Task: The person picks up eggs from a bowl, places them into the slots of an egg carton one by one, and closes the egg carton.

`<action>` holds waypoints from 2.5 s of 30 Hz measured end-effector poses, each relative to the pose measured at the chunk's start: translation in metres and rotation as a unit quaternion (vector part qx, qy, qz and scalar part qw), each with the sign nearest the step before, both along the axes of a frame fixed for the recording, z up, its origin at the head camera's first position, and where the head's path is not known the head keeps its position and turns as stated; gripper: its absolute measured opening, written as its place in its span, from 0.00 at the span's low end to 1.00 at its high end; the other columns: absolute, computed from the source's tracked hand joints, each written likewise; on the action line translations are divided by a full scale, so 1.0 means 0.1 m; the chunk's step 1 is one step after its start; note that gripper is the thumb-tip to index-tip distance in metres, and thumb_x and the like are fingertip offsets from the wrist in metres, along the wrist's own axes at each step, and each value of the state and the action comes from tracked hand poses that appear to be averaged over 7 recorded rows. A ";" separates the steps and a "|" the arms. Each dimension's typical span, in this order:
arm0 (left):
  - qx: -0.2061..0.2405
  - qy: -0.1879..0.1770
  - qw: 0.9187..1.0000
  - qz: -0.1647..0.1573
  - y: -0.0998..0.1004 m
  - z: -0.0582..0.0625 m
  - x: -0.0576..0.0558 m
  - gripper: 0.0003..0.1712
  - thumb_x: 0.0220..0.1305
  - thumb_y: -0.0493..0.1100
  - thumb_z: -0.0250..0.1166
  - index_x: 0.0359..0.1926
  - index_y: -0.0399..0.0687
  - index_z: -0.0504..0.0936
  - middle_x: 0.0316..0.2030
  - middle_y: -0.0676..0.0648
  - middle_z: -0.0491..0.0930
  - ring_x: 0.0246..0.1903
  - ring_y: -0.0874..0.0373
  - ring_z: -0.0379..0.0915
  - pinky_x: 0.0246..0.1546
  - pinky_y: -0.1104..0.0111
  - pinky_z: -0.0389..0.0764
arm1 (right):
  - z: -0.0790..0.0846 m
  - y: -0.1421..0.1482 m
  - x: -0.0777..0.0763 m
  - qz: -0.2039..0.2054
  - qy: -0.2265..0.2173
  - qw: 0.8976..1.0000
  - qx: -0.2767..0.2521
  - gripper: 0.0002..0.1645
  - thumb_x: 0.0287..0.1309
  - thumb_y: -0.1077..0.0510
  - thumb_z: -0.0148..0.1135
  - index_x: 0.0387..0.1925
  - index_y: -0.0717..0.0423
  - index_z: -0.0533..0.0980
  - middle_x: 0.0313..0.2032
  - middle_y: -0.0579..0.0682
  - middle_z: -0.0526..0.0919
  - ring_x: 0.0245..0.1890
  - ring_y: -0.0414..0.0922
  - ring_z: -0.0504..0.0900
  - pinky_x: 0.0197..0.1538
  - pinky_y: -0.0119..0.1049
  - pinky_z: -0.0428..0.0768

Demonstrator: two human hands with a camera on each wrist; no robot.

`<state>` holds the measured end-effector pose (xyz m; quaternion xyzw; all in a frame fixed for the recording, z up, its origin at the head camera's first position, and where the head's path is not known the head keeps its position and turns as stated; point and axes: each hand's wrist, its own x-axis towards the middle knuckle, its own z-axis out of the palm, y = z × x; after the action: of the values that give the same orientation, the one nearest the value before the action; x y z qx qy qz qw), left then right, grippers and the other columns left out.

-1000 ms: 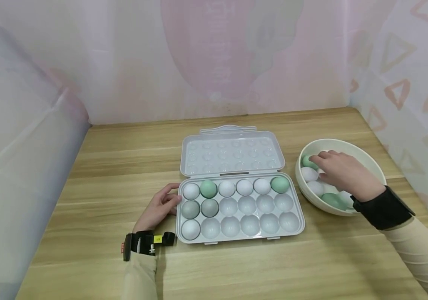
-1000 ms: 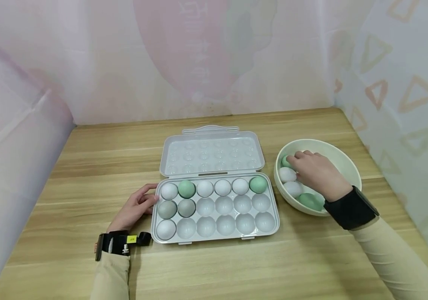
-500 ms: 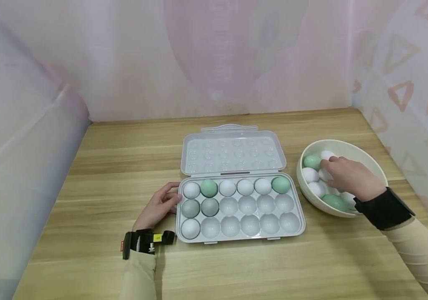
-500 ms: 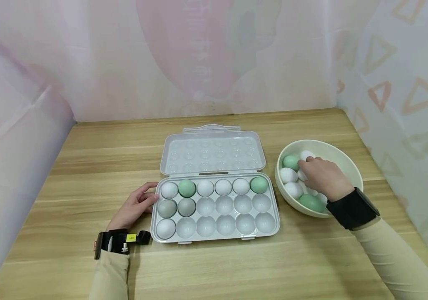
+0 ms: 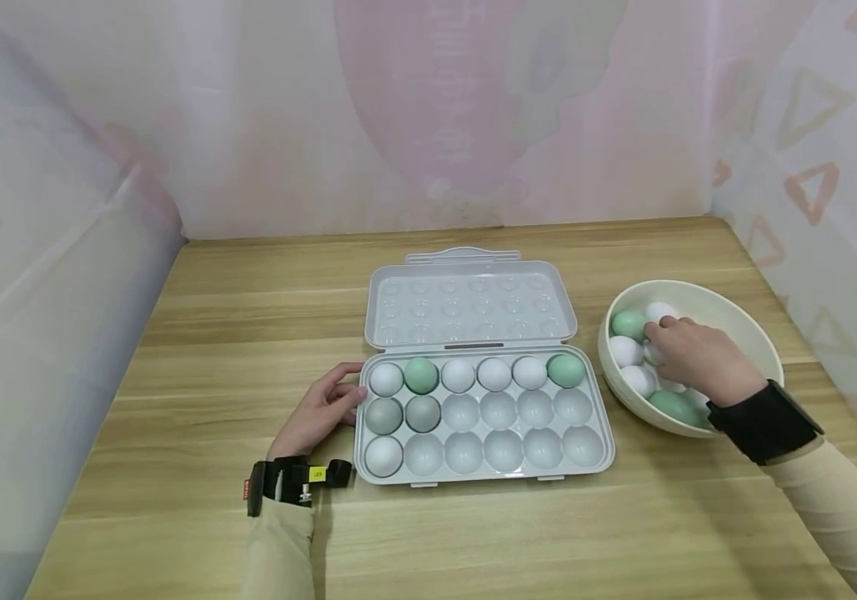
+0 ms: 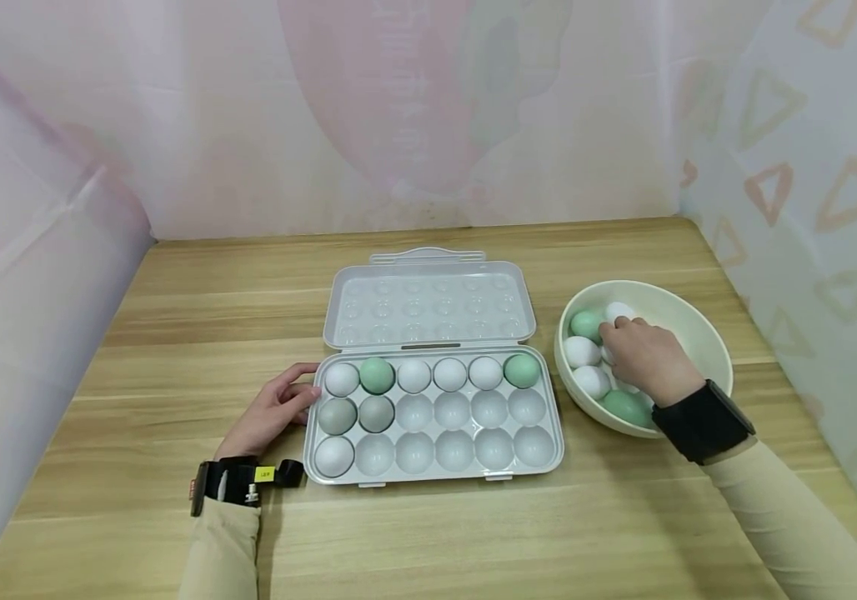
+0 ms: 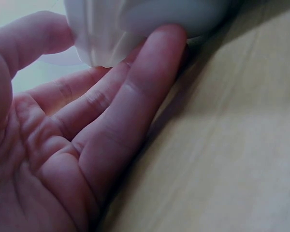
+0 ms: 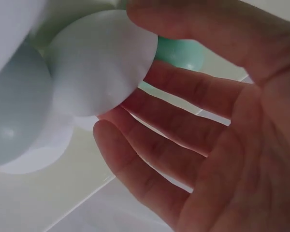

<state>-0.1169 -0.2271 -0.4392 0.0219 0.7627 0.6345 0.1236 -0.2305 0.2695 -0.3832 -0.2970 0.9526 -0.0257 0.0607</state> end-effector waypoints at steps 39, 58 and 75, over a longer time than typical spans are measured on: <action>-0.002 0.007 1.000 -0.006 0.00 -0.02 -0.01 0.23 0.72 0.38 0.55 0.64 0.35 0.66 0.39 0.36 0.80 0.31 0.52 0.81 0.33 0.60 0.83 | 0.32 0.09 0.19 0.048 0.052 0.997 -0.025 0.23 0.47 0.69 0.68 0.48 0.61 0.76 0.40 0.60 0.79 0.34 0.52 0.77 0.27 0.42 0.74; -0.009 0.000 1.000 -0.001 0.00 0.01 -0.02 0.23 0.72 0.39 0.56 0.64 0.35 0.66 0.38 0.38 0.80 0.33 0.51 0.81 0.34 0.60 0.83 | 0.46 -0.01 0.35 0.092 0.115 0.986 -0.084 0.27 0.39 0.72 0.71 0.45 0.61 0.74 0.41 0.59 0.78 0.35 0.53 0.77 0.30 0.44 0.76; -0.016 -0.007 1.000 0.000 0.01 0.06 -0.01 0.24 0.71 0.40 0.57 0.64 0.37 0.66 0.39 0.38 0.80 0.32 0.51 0.81 0.34 0.61 0.83 | 0.51 -0.29 0.45 0.138 0.152 0.972 -0.112 0.28 0.34 0.73 0.74 0.42 0.60 0.74 0.37 0.56 0.76 0.34 0.52 0.76 0.28 0.41 0.77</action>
<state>-0.1176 -0.2258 -0.4330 0.0158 0.7718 0.6223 0.1293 -0.1859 0.2403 -0.3318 -0.4307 0.8917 -0.0778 -0.1155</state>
